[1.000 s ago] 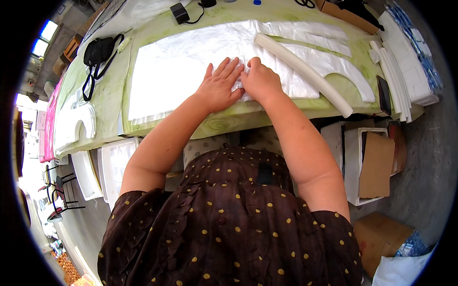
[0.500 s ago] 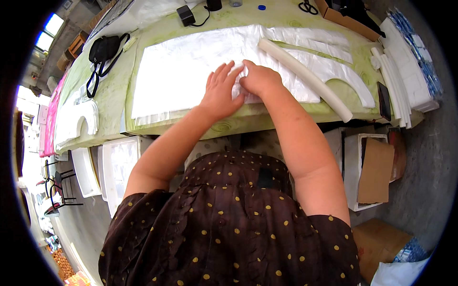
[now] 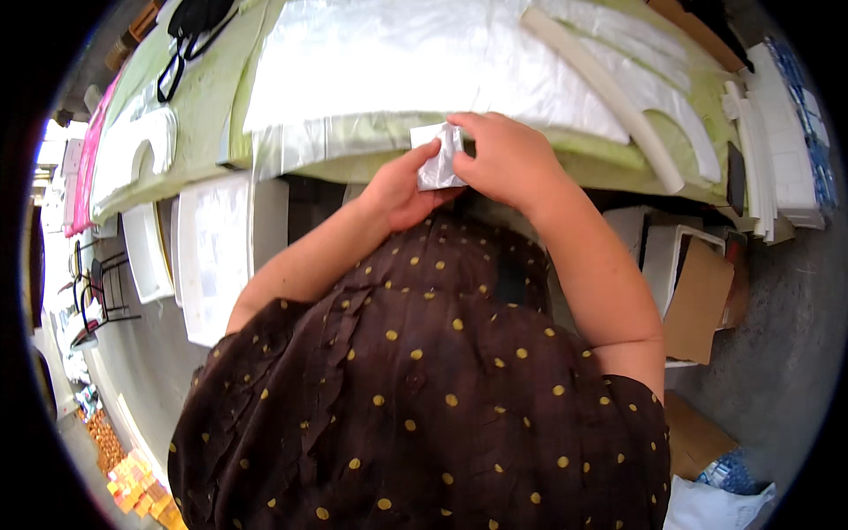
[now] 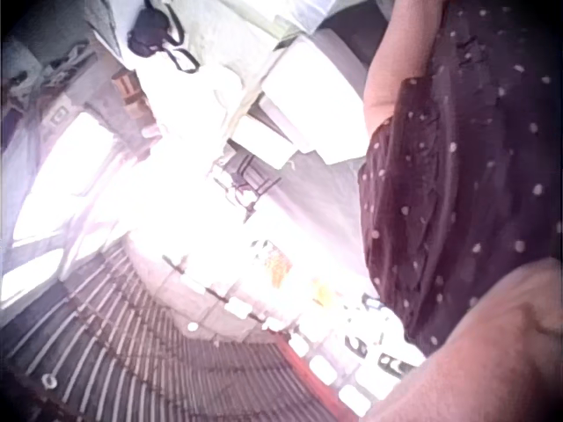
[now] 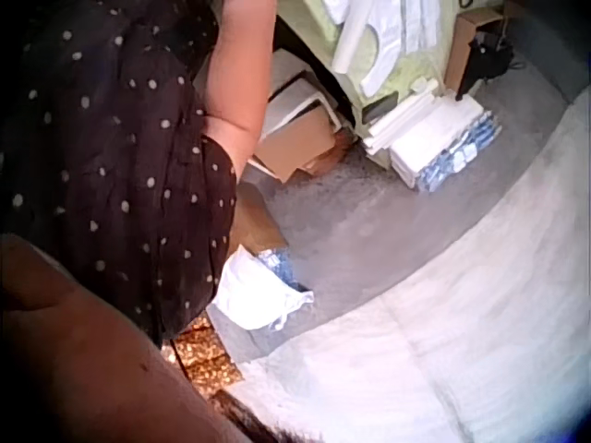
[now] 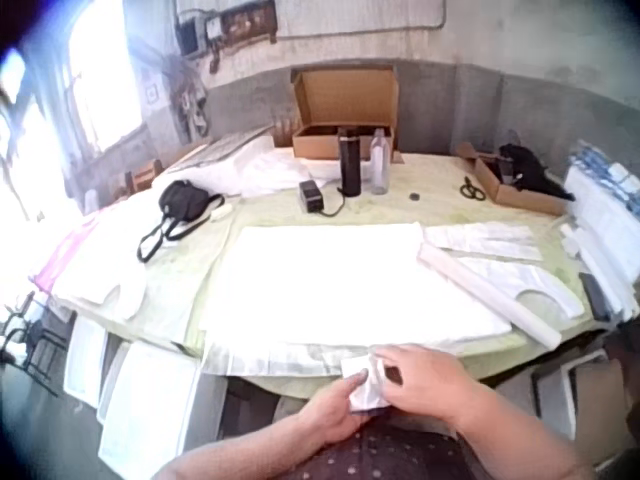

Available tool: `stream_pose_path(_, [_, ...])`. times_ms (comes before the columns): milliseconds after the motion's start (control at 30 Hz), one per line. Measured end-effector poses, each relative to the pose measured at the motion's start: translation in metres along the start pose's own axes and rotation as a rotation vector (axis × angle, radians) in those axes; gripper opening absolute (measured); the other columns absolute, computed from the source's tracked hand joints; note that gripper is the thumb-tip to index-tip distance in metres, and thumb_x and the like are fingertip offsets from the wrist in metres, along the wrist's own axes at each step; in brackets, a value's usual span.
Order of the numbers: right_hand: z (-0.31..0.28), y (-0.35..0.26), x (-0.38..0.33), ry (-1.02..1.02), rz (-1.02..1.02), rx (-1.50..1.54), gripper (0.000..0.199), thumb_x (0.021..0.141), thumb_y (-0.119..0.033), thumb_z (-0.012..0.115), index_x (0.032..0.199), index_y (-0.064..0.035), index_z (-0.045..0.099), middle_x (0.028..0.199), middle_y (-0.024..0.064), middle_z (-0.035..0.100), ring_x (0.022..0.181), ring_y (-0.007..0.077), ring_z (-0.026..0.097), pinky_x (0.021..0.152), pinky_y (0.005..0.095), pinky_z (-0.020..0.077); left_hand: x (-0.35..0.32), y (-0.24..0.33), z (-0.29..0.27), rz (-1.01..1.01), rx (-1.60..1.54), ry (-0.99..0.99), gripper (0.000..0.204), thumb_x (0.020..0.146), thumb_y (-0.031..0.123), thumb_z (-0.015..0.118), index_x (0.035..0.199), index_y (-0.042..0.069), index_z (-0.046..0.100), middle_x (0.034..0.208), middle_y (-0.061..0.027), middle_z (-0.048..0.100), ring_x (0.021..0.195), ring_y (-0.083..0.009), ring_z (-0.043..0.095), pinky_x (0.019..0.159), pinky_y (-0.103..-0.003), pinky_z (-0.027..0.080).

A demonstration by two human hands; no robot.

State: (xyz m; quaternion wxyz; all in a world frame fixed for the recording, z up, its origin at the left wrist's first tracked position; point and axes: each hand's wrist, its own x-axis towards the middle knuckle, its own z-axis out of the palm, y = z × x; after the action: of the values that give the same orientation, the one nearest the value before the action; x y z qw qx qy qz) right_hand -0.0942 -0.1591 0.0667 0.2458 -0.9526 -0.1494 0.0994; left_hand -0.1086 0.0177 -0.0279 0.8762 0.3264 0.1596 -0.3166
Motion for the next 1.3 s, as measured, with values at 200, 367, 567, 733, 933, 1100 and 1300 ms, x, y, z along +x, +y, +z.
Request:
stream_pose_path(200, [0.060,0.025,-0.024,0.220,0.138,0.895,0.035,0.090,-0.016,0.074,0.120,-0.0005,0.065,0.095,0.0018,0.064,0.084,0.0087,0.057,0.078,0.0249,0.0493,-0.024,-0.008,0.000,0.113,0.097,0.100,0.029,0.104,0.019,0.057,0.130,0.007,0.054,0.122,-0.0089,0.065,0.108,-0.0216,0.066,0.094,-0.041,0.054])
stream_pose_path(367, [0.073,0.010,-0.018,0.133,0.176,1.041,0.021,0.095,-0.018,0.071,0.106,-0.0012,0.066,0.090,-0.0014,0.063,0.081,0.0073,0.056,0.074,0.0246,0.0476,-0.034,-0.008,-0.008,0.177,0.198,0.033,0.023,0.102,0.017,0.060,0.122,0.006,0.057,0.112,-0.0068,0.067,0.104,-0.0188,0.066,0.091,-0.037,0.055])
stream_pose_path(567, [0.079,-0.005,-0.015,0.102,0.186,1.050,0.015,0.096,-0.017,0.069,0.101,-0.0030,0.066,0.084,-0.0025,0.061,0.075,0.0063,0.053,0.067,0.0236,0.0445,-0.049,0.005,-0.023,0.302,-0.008,0.164,0.020,0.098,0.016,0.067,0.115,0.006,0.060,0.103,-0.0057,0.066,0.093,-0.0151,0.063,0.083,-0.031,0.054])
stream_pose_path(733, [0.086,0.005,-0.008,0.093,0.120,1.158,0.011,0.098,-0.015,0.065,0.103,-0.0045,0.065,0.087,-0.0010,0.063,0.075,0.0075,0.055,0.067,0.0235,0.0458,-0.046,-0.001,-0.028,0.436,-0.112,0.151,0.019,0.092,0.008,0.073,0.106,0.009,0.061,0.104,-0.0041,0.066,0.094,-0.0143,0.063,0.083,-0.030,0.052])
stream_pose_path(933, [0.095,0.008,0.000,-0.026,0.100,1.179,0.012,0.100,-0.013,0.064,0.107,-0.0032,0.064,0.088,-0.0002,0.063,0.076,0.0074,0.055,0.069,0.0230,0.0454,-0.066,0.001,-0.041,0.423,0.260,0.161,0.012,0.092,0.001,0.070,0.102,0.006,0.065,0.099,-0.0017,0.068,0.091,-0.0095,0.062,0.082,-0.023,0.050])
stream_pose_path(1100, [0.104,0.004,0.007,-0.176,0.075,1.181,0.022,0.102,-0.014,0.061,0.122,-0.0035,0.061,0.097,0.0015,0.064,0.082,0.0084,0.058,0.072,0.0230,0.0461,-0.098,0.020,-0.059,0.549,0.330,0.355,0.010,0.091,0.001,0.069,0.099,0.006,0.067,0.096,-0.0007,0.067,0.091,-0.0094,0.062,0.083,-0.024,0.050])
stream_pose_path(1300, [0.110,0.016,0.013,-0.291,0.091,1.143,0.022,0.103,-0.015,0.060,0.123,-0.0035,0.062,0.099,0.0011,0.064,0.082,0.0078,0.058,0.072,0.0228,0.0463,-0.232,0.098,-0.189,0.771,0.691,0.826,0.016,0.091,0.006,0.061,0.105,0.007,0.069,0.094,-0.0002,0.065,0.090,-0.0118,0.060,0.084,-0.028,0.050])
